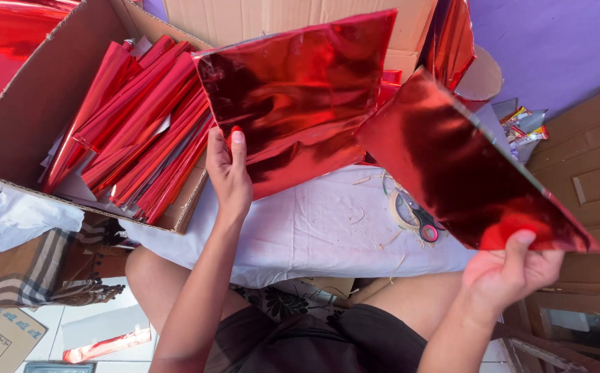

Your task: The person folds red metallic wrapping paper sheets by hand, aligning edges and creasing folds. They stack the folded sheets and place them into a cardboard box. Scissors and tape are visible on the table but not used during the clip.

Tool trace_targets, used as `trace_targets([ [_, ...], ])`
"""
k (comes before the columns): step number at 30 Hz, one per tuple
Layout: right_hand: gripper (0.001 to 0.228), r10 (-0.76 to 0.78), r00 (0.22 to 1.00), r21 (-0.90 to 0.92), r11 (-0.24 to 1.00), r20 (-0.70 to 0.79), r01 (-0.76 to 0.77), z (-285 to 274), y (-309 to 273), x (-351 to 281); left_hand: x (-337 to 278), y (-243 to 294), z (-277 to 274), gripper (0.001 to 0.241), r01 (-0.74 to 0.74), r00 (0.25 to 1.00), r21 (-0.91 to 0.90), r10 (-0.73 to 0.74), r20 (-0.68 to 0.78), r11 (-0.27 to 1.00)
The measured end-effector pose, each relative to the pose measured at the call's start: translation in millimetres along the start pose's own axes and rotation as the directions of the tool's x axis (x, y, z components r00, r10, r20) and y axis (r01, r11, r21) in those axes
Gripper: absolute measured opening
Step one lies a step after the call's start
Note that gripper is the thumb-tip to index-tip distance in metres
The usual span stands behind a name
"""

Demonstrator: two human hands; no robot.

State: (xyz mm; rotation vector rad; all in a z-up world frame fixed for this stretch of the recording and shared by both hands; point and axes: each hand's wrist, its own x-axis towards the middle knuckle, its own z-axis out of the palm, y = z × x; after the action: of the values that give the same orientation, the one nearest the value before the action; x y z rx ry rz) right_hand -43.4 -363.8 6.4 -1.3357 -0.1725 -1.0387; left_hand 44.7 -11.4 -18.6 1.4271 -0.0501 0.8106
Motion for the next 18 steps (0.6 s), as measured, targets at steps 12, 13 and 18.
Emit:
trace_targets([
  [12, 0.013, 0.499, 0.769, -0.328, 0.861, 0.399, -0.389, -14.3, 45.1, -86.2, -30.1, 7.6, -32.7, 0.026, -0.015, 0.998, 0.027, 0.017, -0.059, 1.0],
  [13, 0.013, 0.501, 0.765, -0.328, 0.86, 0.404, -0.39, -17.1, 48.8, -88.7, -32.0, 7.0, -33.0, 0.026, -0.014, 0.998, 0.031, 0.016, -0.064, 0.999],
  [18, 0.019, 0.689, 0.557, -0.394, 0.723, 0.464, -0.567, -35.5, 59.8, -97.7, -47.7, -12.3, -42.9, 0.04, 0.078, 0.997, -0.019, -0.078, 0.001, 0.997],
])
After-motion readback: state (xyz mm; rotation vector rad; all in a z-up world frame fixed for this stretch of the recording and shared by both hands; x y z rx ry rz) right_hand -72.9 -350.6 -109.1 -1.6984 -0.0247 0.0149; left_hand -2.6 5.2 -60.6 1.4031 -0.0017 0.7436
